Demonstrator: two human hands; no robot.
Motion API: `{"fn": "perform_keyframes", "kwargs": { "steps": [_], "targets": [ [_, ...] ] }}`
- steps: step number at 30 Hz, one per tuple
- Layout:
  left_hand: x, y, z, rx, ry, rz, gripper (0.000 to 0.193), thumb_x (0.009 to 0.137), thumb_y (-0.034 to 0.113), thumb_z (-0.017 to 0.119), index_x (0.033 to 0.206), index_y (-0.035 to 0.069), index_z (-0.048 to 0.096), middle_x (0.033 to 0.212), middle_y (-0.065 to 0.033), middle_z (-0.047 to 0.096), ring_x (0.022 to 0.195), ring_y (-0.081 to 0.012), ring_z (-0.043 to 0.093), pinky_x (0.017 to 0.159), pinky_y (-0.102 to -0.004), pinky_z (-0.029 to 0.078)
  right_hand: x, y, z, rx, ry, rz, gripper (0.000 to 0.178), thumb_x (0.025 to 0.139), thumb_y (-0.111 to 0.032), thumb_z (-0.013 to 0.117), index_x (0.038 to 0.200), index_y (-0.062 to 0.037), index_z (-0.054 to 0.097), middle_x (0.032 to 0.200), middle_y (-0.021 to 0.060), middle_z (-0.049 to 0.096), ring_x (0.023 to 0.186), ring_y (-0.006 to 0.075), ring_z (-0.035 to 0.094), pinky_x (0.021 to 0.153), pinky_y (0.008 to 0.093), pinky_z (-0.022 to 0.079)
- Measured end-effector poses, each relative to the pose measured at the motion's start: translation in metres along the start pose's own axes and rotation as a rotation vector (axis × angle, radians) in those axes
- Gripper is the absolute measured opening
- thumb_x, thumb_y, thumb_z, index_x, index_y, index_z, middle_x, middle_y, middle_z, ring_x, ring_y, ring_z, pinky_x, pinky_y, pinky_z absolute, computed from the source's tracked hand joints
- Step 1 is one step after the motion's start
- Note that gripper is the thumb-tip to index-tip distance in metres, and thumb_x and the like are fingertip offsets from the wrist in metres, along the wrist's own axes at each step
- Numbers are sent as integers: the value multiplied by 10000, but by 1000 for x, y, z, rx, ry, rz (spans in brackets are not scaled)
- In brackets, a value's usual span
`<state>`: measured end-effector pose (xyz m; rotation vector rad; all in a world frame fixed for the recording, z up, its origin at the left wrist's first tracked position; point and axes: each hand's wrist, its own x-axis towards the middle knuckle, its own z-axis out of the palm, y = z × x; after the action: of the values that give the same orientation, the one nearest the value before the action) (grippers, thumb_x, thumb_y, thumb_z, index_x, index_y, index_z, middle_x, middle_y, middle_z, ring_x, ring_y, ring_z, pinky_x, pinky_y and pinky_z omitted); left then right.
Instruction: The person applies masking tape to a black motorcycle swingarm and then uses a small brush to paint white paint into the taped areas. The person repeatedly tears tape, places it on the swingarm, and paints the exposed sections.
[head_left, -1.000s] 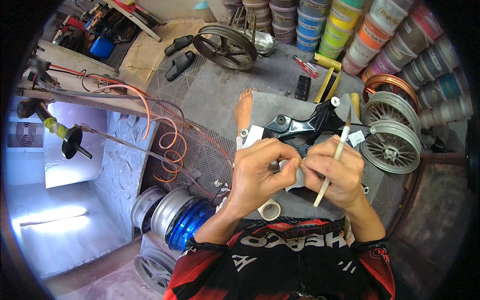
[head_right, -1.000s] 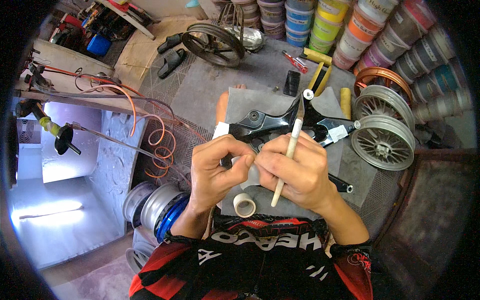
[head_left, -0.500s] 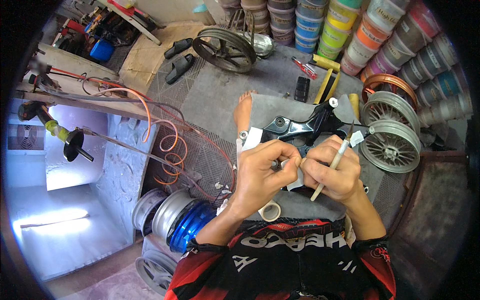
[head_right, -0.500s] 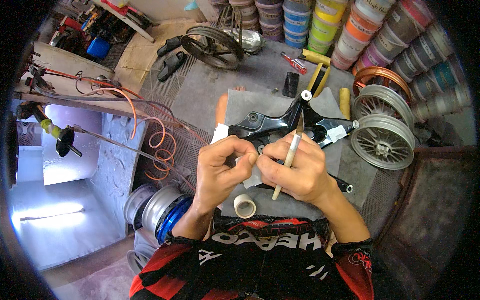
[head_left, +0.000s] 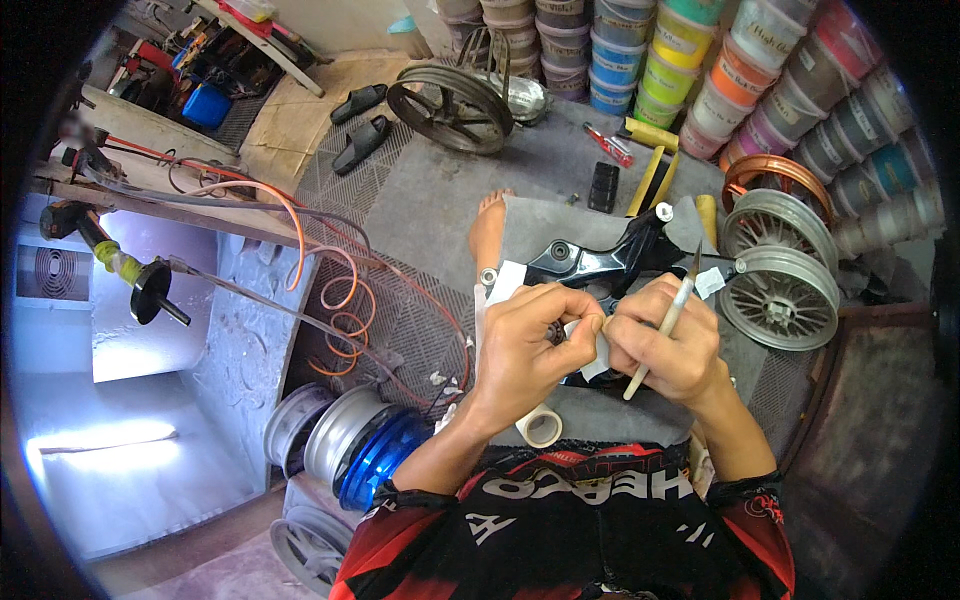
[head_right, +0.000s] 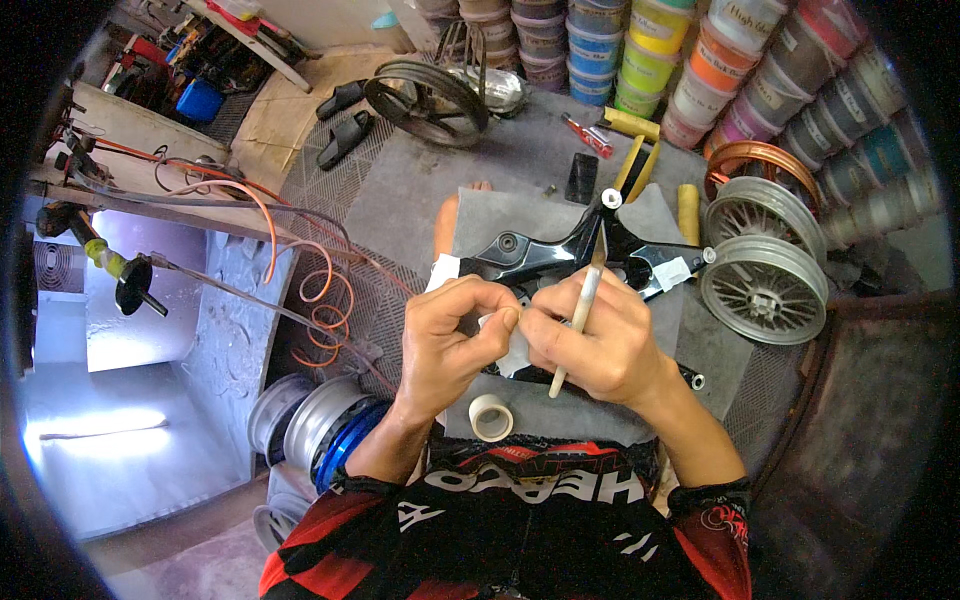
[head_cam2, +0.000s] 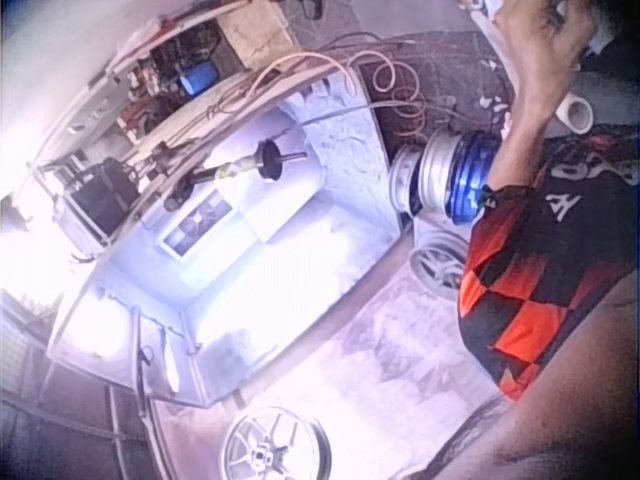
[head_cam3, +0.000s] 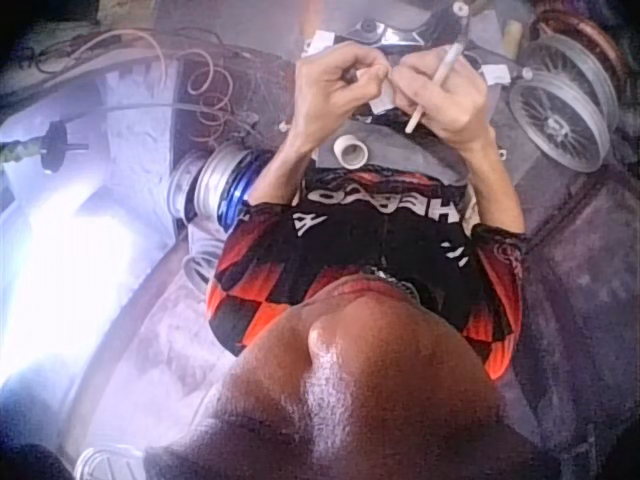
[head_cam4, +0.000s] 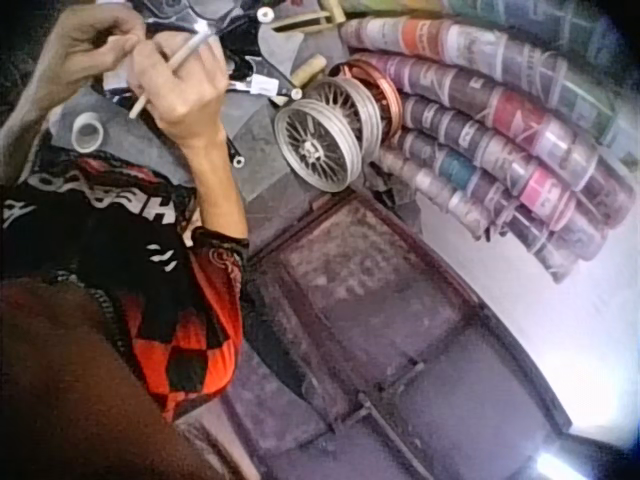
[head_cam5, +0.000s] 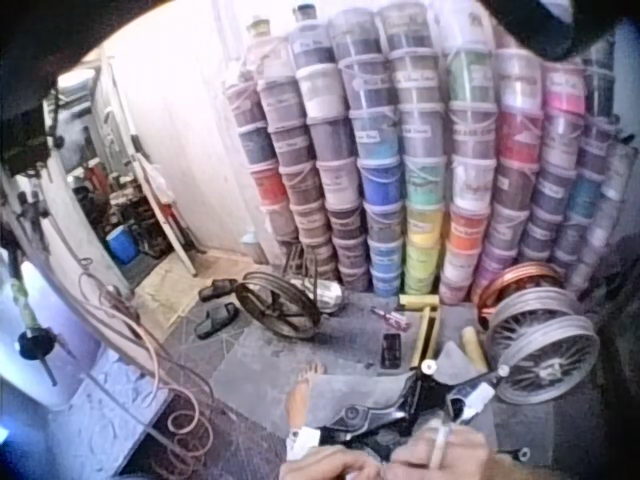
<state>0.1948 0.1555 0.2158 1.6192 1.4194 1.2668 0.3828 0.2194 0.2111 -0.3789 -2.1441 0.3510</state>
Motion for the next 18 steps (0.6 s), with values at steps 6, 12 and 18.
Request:
{"fn": "perform_keyframes", "kwargs": {
  "steps": [6,12,18],
  "targets": [
    [-3,-5,0,-317,-62,-213,99,911,52,725,986,-11,710,865,-15,707,784,-64,615,693,-236,488,0,4,-2,88,9,48,296,664,-56,819,931,-42,692,859,83,672,738,260,677,656,367,543],
    [1,-10,-5,-416,-168,-305,95,954,33,708,1034,-16,691,938,5,686,872,-41,604,757,-210,485,-5,3,-4,57,-24,39,312,673,-10,809,957,-23,683,898,96,664,780,279,685,694,382,554],
    [1,-13,-2,-713,-175,-378,183,942,-5,715,1112,-15,649,1018,-6,671,895,-53,619,767,-213,495,-11,6,-1,141,13,-26,368,654,38,804,992,-20,672,912,105,667,795,288,688,703,389,558]
  ]
}}
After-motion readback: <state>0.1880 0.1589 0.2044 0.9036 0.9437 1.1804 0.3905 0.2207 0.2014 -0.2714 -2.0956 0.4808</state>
